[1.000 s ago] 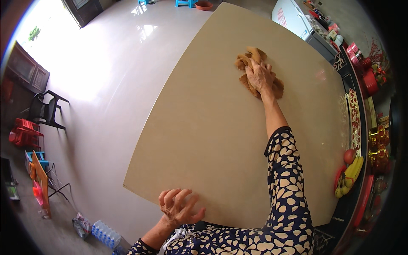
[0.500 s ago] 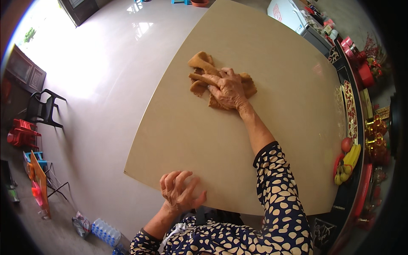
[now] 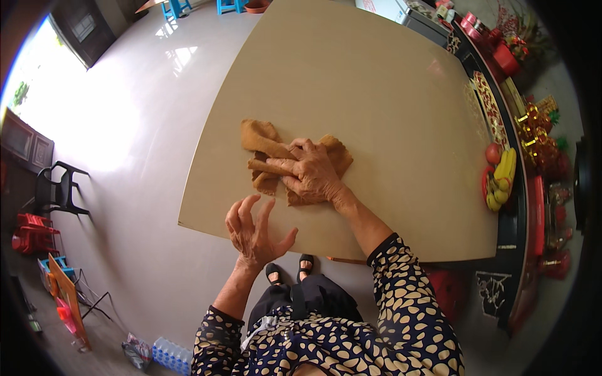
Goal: The person wipes a large, light-colored tabletop with a brown cloth, moving a bunch of bananas and an apple to the side to clear the surface. The person then proceeds to wipe the vertical sides and edges of the table structure.
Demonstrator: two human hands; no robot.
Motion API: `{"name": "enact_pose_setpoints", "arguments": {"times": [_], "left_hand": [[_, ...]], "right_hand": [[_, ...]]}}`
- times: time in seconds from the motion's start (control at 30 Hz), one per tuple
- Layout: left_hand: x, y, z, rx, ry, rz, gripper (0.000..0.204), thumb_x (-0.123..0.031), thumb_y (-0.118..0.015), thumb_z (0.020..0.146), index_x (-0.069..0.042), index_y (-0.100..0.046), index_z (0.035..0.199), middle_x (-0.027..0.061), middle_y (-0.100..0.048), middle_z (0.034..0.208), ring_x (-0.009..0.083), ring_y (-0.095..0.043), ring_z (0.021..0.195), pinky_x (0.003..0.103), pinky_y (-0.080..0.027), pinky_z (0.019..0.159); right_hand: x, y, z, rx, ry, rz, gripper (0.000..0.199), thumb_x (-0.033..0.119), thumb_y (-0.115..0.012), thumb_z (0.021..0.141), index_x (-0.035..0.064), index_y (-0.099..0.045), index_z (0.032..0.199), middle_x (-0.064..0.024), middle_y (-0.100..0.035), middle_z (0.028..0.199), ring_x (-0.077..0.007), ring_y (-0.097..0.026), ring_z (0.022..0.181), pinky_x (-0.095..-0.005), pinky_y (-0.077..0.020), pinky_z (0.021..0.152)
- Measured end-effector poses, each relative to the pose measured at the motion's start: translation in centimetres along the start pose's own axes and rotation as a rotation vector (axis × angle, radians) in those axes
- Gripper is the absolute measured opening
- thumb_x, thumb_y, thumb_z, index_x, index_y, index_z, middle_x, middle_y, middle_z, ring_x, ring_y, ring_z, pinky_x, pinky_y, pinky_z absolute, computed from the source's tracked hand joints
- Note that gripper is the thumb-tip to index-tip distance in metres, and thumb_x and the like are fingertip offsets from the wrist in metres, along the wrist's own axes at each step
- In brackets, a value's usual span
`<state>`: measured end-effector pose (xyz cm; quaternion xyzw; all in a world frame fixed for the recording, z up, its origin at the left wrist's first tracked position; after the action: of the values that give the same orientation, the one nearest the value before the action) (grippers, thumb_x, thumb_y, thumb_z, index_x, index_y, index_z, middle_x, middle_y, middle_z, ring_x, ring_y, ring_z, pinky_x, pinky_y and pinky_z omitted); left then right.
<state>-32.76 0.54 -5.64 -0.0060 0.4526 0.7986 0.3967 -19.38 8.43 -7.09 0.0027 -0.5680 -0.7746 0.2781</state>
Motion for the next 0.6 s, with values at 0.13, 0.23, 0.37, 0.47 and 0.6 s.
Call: {"name": "enact_pose_setpoints", "arguments": {"times": [0.13, 0.23, 0.37, 0.47, 0.6], "left_hand": [[0.1, 0.2, 0.0, -0.044, -0.046, -0.065, 0.074, -0.06, -0.061, 0.079, -0.004, -0.051, 0.126, 0.0169, -0.05, 0.124, 0.0376, -0.043, 0.115, 0.05, -0.033, 0.099], [0.5, 0.1, -0.2, -0.065, -0.048, -0.147, 0.077, -0.067, -0.047, 0.087, -0.001, -0.047, 0.128, 0.0173, -0.049, 0.126, 0.0382, -0.041, 0.116, 0.05, -0.032, 0.1], [1.1, 0.0, -0.3, -0.07, -0.018, -0.231, 0.07, -0.06, -0.056, 0.084, -0.004, -0.05, 0.125, 0.0151, -0.05, 0.125, 0.0361, -0.04, 0.118, 0.049, -0.03, 0.102], [1.1, 0.0, -0.3, -0.063, -0.018, -0.216, 0.067, -0.056, -0.06, 0.083, -0.005, -0.05, 0.125, 0.0146, -0.05, 0.125, 0.0359, -0.039, 0.119, 0.049, -0.031, 0.102], [0.2, -0.2, -0.1, 0.024, -0.061, -0.157, 0.06, -0.048, -0.062, 0.086, -0.004, -0.051, 0.124, 0.0151, -0.049, 0.127, 0.0354, -0.036, 0.12, 0.048, -0.032, 0.102]], "right_hand": [[3.1, 0.7, -3.6, -0.015, 0.009, 0.009, 0.049, 0.023, -0.068, 0.074, 0.0268, -0.066, 0.123, -0.0043, -0.059, 0.127, -0.0268, -0.047, 0.115, -0.0444, -0.0364, 0.095], [4.7, 1.1, -6.4, -0.042, -0.004, 0.01, 0.041, 0.027, -0.064, 0.077, 0.0248, -0.068, 0.118, -0.0053, -0.06, 0.124, -0.027, -0.049, 0.114, -0.0443, -0.0362, 0.093], [6.4, 1.8, -9.9, -0.041, -0.048, 0.028, 0.039, 0.026, -0.067, 0.078, 0.0237, -0.068, 0.117, -0.0045, -0.061, 0.114, -0.0264, -0.049, 0.114, -0.0444, -0.0376, 0.092], [7.3, 2.8, -13.2, -0.054, -0.074, 0.032, 0.041, 0.023, -0.072, 0.074, 0.0231, -0.069, 0.114, -0.0041, -0.061, 0.114, -0.0256, -0.048, 0.114, -0.0445, -0.0379, 0.092], [6.8, 5.1, -18.2, 0.06, -0.083, 0.305, 0.038, 0.013, -0.072, 0.074, 0.0202, -0.069, 0.112, -0.0064, -0.061, 0.113, -0.0266, -0.058, 0.098, -0.0397, -0.0452, 0.086]]}}
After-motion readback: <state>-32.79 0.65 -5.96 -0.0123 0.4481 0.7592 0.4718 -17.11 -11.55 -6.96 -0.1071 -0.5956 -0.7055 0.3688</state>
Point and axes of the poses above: each hand's wrist, its own z-axis towards the middle knuckle, its own y-axis out of the back of the hand, x = y × z, the point moved 10 cm from there along z, towards the middle knuckle
